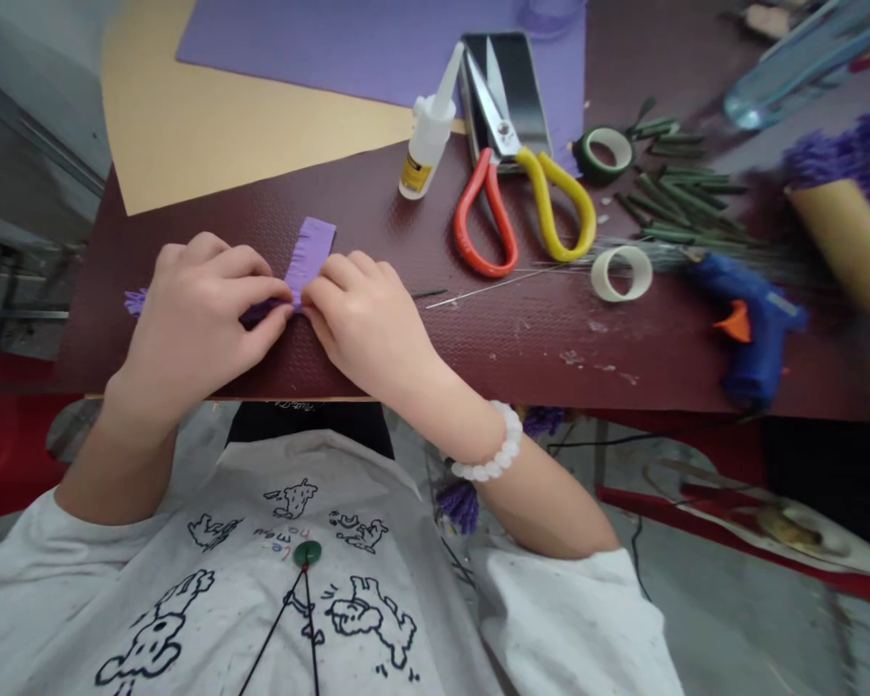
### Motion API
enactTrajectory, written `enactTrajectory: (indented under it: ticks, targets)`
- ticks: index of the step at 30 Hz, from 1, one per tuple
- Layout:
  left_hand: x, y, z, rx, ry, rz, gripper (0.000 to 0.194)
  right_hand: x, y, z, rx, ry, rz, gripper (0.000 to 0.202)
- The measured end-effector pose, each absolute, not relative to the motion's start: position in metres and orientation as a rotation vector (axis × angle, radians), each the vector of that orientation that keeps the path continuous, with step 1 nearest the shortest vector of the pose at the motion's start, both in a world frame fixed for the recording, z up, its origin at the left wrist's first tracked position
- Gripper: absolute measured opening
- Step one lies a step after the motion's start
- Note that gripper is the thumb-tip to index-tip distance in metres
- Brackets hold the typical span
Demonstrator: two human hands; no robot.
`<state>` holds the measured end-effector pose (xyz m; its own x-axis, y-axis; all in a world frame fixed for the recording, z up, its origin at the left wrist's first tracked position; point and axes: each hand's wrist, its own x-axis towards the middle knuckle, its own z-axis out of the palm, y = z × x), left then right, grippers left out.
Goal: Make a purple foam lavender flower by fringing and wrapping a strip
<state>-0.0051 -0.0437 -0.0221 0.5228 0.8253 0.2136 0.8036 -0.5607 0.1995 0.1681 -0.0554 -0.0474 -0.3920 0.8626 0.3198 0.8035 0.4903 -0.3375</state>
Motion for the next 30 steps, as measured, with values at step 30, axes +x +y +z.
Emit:
enactTrajectory:
  ticks: [30]
  targets:
    - [0.0, -0.022, -0.004, 2.866, 1.2, 0.109, 0.027, 0.173, -0.035, -0.037, -1.322, -2.369, 0.402, 0.02]
